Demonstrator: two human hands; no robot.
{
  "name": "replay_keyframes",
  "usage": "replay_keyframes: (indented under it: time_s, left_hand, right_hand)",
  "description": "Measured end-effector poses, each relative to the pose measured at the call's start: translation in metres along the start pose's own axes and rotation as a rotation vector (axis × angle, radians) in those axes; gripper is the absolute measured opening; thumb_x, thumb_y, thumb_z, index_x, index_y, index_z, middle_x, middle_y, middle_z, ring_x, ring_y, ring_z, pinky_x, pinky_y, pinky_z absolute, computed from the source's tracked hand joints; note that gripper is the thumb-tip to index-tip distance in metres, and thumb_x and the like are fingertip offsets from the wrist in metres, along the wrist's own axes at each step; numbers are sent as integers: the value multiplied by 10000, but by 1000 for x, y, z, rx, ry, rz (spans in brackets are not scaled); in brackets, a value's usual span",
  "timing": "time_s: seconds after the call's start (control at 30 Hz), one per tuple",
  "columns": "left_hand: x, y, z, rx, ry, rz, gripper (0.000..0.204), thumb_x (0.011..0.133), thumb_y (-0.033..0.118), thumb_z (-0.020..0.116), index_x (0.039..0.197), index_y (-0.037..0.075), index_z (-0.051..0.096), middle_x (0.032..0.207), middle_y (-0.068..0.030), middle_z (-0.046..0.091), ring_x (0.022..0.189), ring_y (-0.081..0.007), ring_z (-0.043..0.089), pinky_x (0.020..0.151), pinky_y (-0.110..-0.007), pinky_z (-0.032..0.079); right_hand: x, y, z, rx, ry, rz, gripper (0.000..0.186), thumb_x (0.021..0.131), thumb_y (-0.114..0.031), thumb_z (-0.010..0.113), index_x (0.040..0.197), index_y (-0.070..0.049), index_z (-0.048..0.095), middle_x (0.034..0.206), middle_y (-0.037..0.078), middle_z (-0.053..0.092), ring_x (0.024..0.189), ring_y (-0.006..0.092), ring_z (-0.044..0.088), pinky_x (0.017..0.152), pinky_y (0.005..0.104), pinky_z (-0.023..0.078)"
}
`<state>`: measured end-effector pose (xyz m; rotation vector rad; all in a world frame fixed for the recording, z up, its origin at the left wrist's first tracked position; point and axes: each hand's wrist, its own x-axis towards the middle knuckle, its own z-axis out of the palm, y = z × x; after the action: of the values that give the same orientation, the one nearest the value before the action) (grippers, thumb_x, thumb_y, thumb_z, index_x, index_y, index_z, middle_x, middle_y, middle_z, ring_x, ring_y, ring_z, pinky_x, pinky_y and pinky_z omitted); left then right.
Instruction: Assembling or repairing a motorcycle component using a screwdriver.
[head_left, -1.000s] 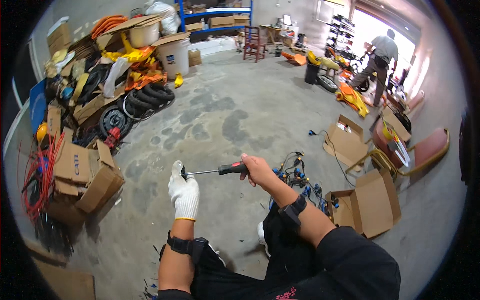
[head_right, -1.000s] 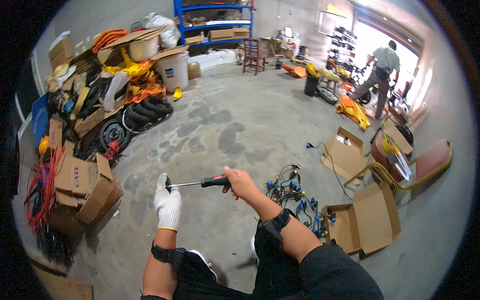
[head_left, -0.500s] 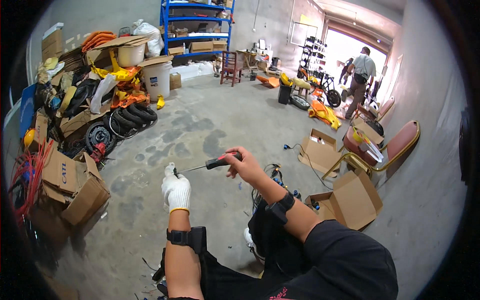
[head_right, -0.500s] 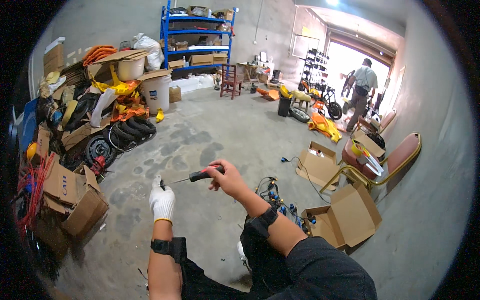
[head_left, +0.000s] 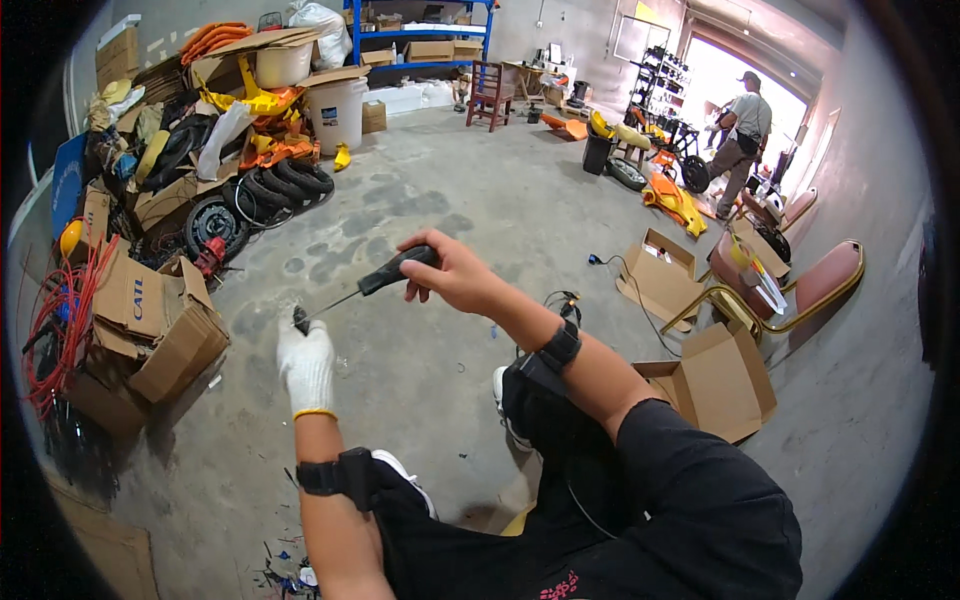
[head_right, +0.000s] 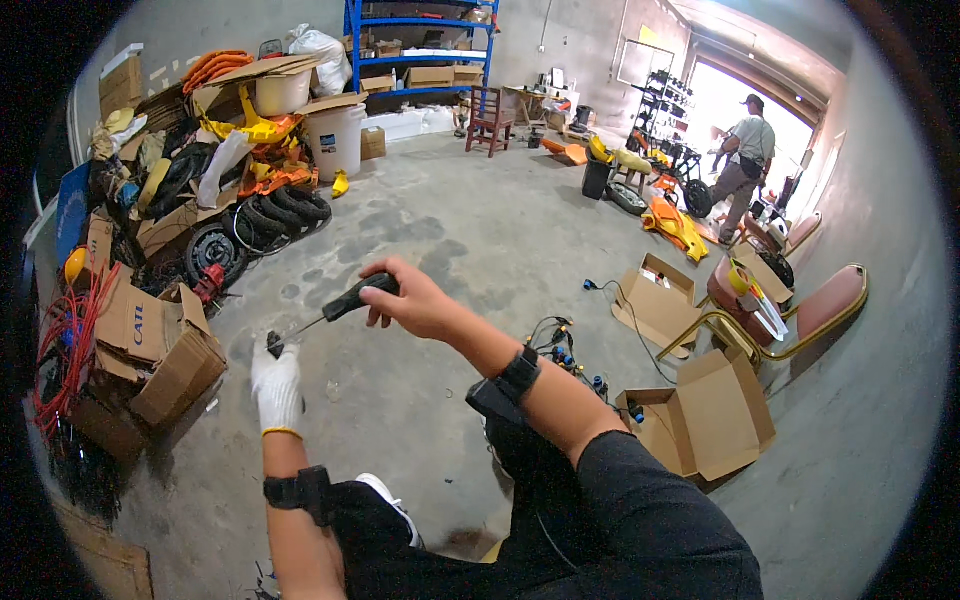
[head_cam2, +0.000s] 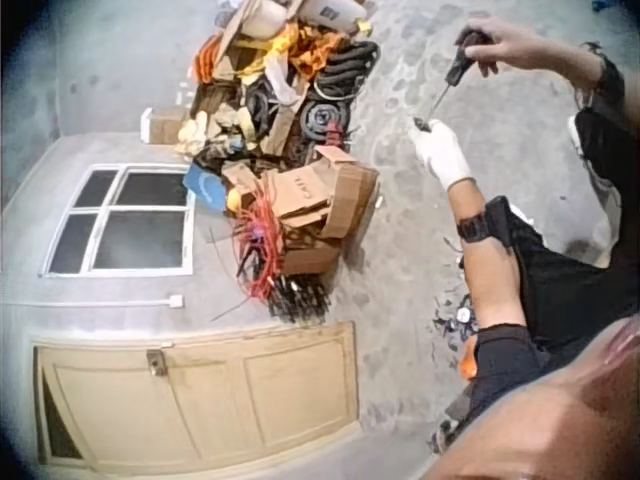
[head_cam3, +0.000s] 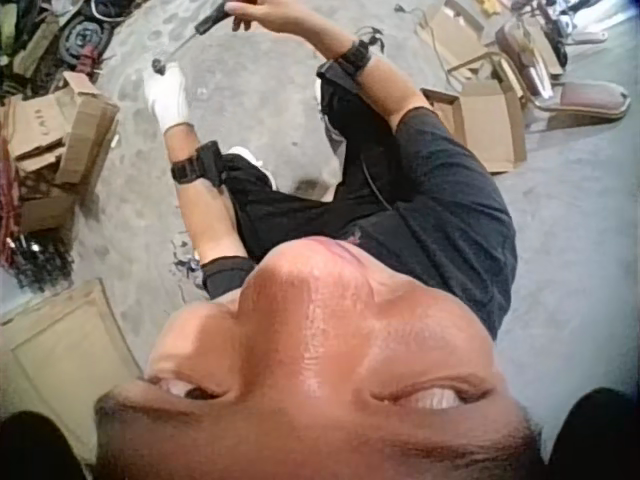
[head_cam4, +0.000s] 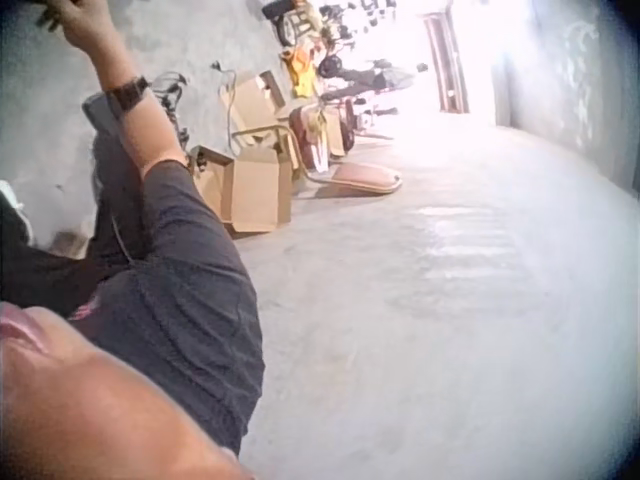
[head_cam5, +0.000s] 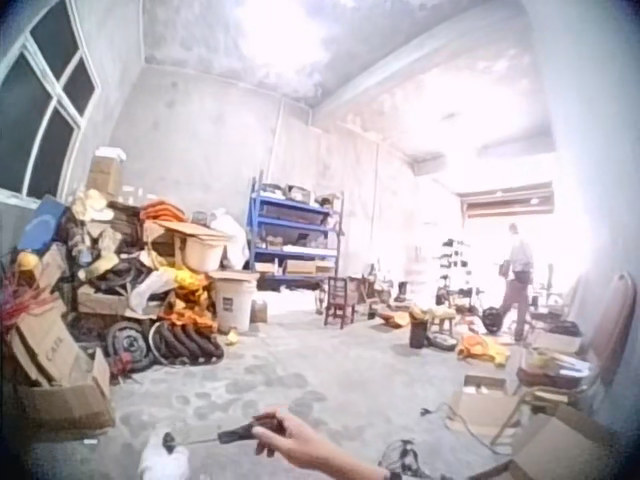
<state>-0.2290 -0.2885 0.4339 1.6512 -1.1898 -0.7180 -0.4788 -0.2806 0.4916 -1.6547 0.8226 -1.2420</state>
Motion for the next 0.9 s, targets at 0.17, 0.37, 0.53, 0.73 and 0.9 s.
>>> replay_keyframes:
  time_s: [0.17, 0.37, 0.53, 0.73, 0.9]
  left_hand:
    - [3, -17, -3, 104, 14, -29, 509, 897, 79, 553, 1388, 6, 439, 1250, -137, 616, 1081, -241, 612, 951, -297, 449]
    - [6, -30, 39, 144, 17, 149, 501, 880, 80, 577, 1361, -3, 464, 1169, -125, 633, 982, -223, 612, 902, -288, 464]
    - [-4, 4, 71, -75, -93, 33, 525, 838, 72, 639, 1343, 32, 504, 1152, -80, 615, 1013, -193, 582, 918, -297, 453]
    - [-18, 58, 96, -39, -221, -116, 510, 860, 116, 595, 1351, 33, 487, 1159, -93, 624, 993, -206, 591, 893, -306, 460]
    - [-10, 65, 98, -407, -259, -96, 423, 804, 188, 681, 1193, 58, 579, 1007, -73, 611, 904, -188, 560, 792, -348, 473]
  right_hand:
    - [2, -5, 2, -105, -10, 292, 306, 923, -245, 666, 1101, -5, 601, 696, 53, 628, 474, 122, 591, 419, 273, 447]
    - [6, 9, -33, -131, 134, 357, 401, 967, -364, 574, 918, 33, 608, 688, 83, 655, 459, 130, 584, 405, 283, 453]
    - [0, 46, -52, 211, 385, 416, 400, 994, -363, 523, 1068, 30, 520, 854, 147, 672, 635, 188, 671, 520, 317, 530]
    - [21, 100, -128, 372, 836, 173, 301, 981, -257, 548, 1037, 21, 445, 815, 188, 665, 685, 260, 663, 621, 378, 561]
    - [-12, 188, -159, 175, 839, 405, 284, 949, -254, 589, 862, 8, 525, 823, 169, 637, 646, 237, 640, 559, 341, 530]
